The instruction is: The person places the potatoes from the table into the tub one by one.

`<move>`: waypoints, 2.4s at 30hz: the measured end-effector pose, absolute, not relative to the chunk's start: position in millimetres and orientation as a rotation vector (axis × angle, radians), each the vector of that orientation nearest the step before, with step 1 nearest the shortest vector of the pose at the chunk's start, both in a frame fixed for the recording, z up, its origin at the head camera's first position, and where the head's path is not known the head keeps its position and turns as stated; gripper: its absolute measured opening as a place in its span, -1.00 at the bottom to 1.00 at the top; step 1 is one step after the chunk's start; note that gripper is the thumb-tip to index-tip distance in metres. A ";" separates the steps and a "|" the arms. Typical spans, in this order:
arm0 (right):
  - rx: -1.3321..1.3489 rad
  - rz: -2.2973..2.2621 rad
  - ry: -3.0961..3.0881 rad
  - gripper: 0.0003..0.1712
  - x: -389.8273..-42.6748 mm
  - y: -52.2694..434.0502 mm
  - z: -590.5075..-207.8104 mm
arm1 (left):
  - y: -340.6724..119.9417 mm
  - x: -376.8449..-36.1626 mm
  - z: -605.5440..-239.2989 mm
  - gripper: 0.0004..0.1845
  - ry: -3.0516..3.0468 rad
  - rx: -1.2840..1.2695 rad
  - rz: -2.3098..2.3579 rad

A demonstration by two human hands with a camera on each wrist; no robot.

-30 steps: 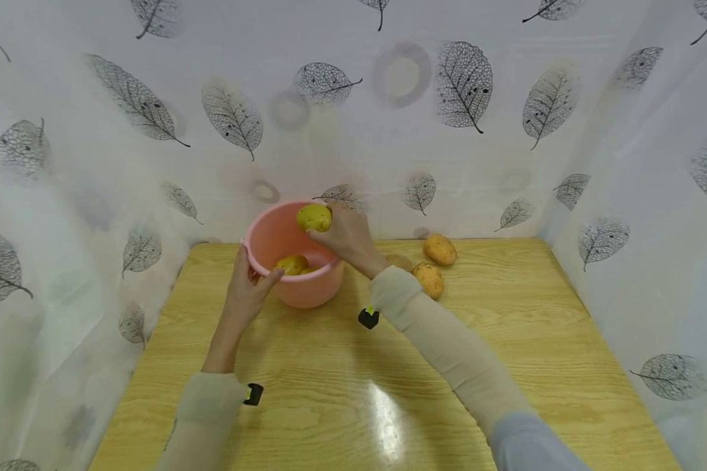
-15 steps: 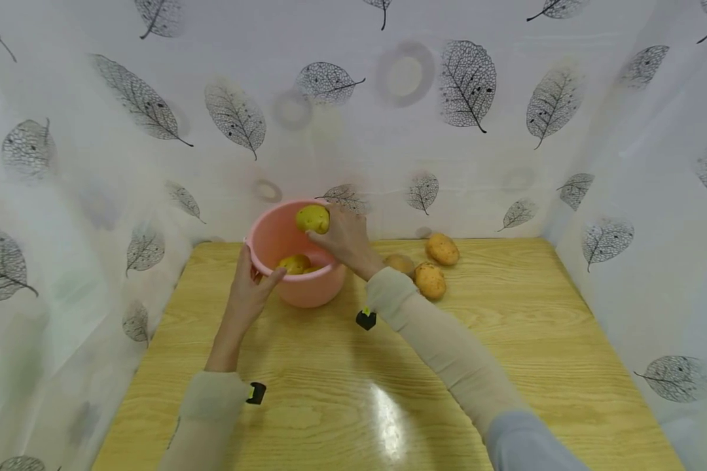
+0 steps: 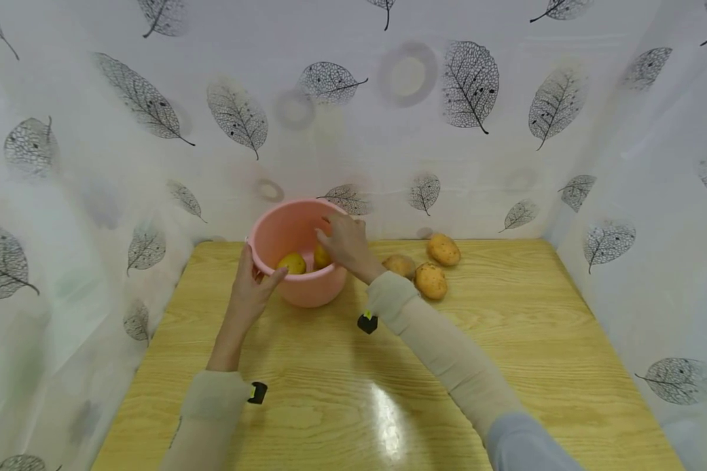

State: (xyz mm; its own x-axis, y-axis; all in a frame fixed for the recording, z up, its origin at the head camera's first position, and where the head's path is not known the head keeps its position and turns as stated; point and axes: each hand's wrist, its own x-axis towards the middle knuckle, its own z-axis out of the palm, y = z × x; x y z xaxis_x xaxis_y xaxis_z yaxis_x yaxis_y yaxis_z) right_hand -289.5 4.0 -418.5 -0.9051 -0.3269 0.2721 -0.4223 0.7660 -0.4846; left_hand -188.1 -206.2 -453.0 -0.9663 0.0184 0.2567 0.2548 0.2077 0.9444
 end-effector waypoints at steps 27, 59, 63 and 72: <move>0.498 1.259 -2.538 -0.45 -259.4 104.0 -415.1 | -204.2 -185.1 -449.2 0.04 -2.292 -0.253 -1.856; 0.177 1.262 -2.575 -0.33 -216.9 230.7 -442.1 | -198.7 -174.9 -427.2 -0.01 -2.305 -0.245 -1.890; 0.152 1.253 -2.564 -0.34 -212.8 238.8 -445.4 | -197.1 -171.3 -420.3 -0.01 -2.328 -0.225 -1.895; 0.126 1.245 -2.587 -0.30 -209.0 248.2 -456.7 | -201.9 -181.0 -438.5 0.01 -2.322 -0.213 -1.873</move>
State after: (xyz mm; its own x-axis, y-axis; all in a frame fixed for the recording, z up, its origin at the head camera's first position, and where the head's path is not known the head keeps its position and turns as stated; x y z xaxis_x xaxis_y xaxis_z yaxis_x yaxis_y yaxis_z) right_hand -209.0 248.2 -456.7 -0.9606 0.0370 0.2756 -0.1922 0.6277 -0.7543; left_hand -181.0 -201.9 -438.5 -0.9786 0.0161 0.2052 0.2039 0.2102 0.9562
